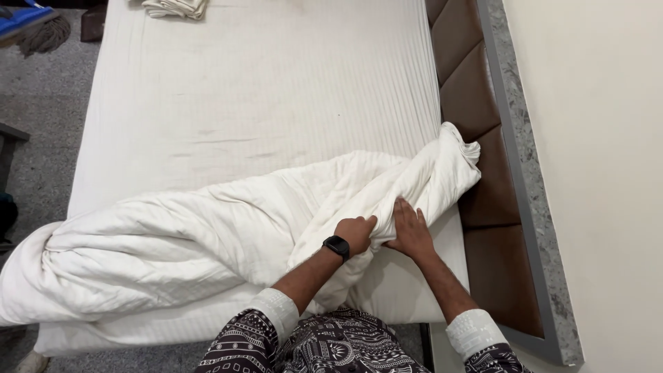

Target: The person folds a white duvet on a bed by rolling it into a tight cylindrical shape. They start at the foot of the bed and roll the bedding towards the headboard, using both hands to maintain a compact roll. The person then adjusts the rolled duvet to ensure it is neat.

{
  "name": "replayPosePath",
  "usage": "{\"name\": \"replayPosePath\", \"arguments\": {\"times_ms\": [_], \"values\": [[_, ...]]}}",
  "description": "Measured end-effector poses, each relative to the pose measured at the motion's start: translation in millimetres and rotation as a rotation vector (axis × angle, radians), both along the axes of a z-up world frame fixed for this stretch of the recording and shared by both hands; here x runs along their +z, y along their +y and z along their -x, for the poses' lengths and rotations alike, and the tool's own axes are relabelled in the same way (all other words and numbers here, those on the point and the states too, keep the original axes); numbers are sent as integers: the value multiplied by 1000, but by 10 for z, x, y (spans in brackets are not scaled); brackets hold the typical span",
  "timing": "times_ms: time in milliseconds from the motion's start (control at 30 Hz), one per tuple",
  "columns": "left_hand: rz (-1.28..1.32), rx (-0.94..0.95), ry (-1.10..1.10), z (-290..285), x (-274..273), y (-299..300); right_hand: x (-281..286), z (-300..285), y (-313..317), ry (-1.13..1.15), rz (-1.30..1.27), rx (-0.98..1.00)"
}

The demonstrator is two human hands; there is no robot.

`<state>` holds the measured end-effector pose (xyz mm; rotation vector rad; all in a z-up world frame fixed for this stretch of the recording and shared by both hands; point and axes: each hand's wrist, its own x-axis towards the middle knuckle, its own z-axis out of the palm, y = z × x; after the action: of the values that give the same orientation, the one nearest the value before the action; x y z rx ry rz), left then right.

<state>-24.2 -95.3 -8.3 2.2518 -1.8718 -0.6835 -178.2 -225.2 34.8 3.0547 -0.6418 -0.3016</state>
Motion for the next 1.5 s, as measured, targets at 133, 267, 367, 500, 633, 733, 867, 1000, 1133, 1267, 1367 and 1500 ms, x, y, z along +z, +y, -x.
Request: {"name": "replayPosePath", "arguments": {"times_ms": [133, 267, 367, 500, 633, 733, 867, 1000, 1133, 1267, 1367, 1500], "values": [[28, -75, -66, 100, 57, 12, 87, -22, 14, -153, 129, 123], [53, -167, -145, 245, -300, -43, -314, -20, -183, -242, -12, 355], [73, -192, -188, 258, -399, -58, -480, -86, -275, -304, 26, 425], [76, -146, -131, 275, -403, -16, -617, -107, -331, -171, -20, 326], [53, -50, -6, 124, 66, 37, -628, -114, -341, -66, -101, 186], [18, 110, 208, 21, 430, 47, -486, -124, -320, -27, -144, 124], [-73, 193, 137, 66, -65, -129, -507, -132, -333, 9, -146, 73], [-47, 228, 175, 86, -519, -258, -283, -112, -174, 15, -141, 29], [40, 173, 215, 121, -126, -25, -241, -5, -93, -22, -131, -4], [131, 132, 249, 151, 122, 224, -228, 73, 56, -63, -114, -31], [182, 113, 229, 156, 180, 384, -185, 129, 196, -94, -114, -52], [193, 47, 223, 118, 477, 588, 54, 201, 479, -137, -137, -132]]}}
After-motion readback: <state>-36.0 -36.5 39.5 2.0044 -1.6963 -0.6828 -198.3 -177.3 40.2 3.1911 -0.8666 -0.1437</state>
